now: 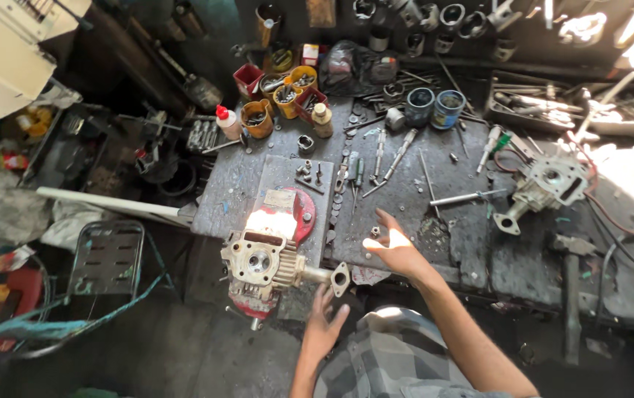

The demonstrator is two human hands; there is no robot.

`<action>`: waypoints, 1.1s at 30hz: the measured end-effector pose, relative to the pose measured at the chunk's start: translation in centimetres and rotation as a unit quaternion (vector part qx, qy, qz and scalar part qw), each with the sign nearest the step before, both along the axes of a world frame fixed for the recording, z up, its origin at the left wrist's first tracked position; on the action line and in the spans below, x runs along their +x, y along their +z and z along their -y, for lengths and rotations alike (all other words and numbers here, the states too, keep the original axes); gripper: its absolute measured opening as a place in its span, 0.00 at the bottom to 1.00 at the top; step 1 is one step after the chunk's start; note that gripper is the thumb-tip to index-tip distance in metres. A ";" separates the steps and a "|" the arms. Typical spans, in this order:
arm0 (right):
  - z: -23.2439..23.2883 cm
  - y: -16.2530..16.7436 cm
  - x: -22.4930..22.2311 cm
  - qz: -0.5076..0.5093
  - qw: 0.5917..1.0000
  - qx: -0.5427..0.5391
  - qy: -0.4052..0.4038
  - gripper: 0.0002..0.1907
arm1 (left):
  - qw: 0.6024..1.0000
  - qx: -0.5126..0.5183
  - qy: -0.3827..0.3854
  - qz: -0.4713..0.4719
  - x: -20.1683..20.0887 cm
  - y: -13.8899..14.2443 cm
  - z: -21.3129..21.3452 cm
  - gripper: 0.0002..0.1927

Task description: The person works on a small engine cylinder head clamped in a bench vise, using a socket wrench to loosen and tighten bolts on the part. They pick fasteners and small components from containers on the workbench, handle the cylinder head, and reposition it in the vise while fitting parts by hand.

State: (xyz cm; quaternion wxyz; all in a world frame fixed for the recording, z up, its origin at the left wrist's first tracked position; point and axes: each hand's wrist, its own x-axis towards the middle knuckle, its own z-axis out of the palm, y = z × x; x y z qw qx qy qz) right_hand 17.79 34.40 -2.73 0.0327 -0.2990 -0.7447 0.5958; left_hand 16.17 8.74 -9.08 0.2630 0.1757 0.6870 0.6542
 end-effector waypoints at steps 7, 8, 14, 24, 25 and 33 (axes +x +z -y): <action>-4.2 -1.7 -0.7 -0.080 0.987 -0.125 0.055 0.29 | 0.963 -0.022 0.038 -0.265 -5.0 1.1 -7.2 0.19; -4.7 -2.0 -0.5 -0.065 0.988 -0.128 0.052 0.27 | 0.933 -0.035 0.053 -0.354 -6.1 1.6 -8.4 0.19; -6.8 -3.5 0.1 -0.005 0.995 -0.100 0.030 0.20 | 0.931 -0.116 0.142 -0.316 -14.0 1.7 -15.2 0.24; -9.9 -3.3 2.5 -0.026 0.995 -0.093 0.024 0.16 | 0.934 -0.108 0.189 -0.284 -17.6 -0.1 -20.0 0.25; -10.1 -3.0 2.5 -0.021 0.996 -0.088 0.026 0.15 | 0.945 -0.083 0.202 -0.245 -17.2 0.1 -19.8 0.24; -12.1 0.1 1.1 -0.077 0.994 0.009 -0.071 0.25 | 0.954 0.168 0.215 -0.122 -10.9 -1.8 -18.8 0.07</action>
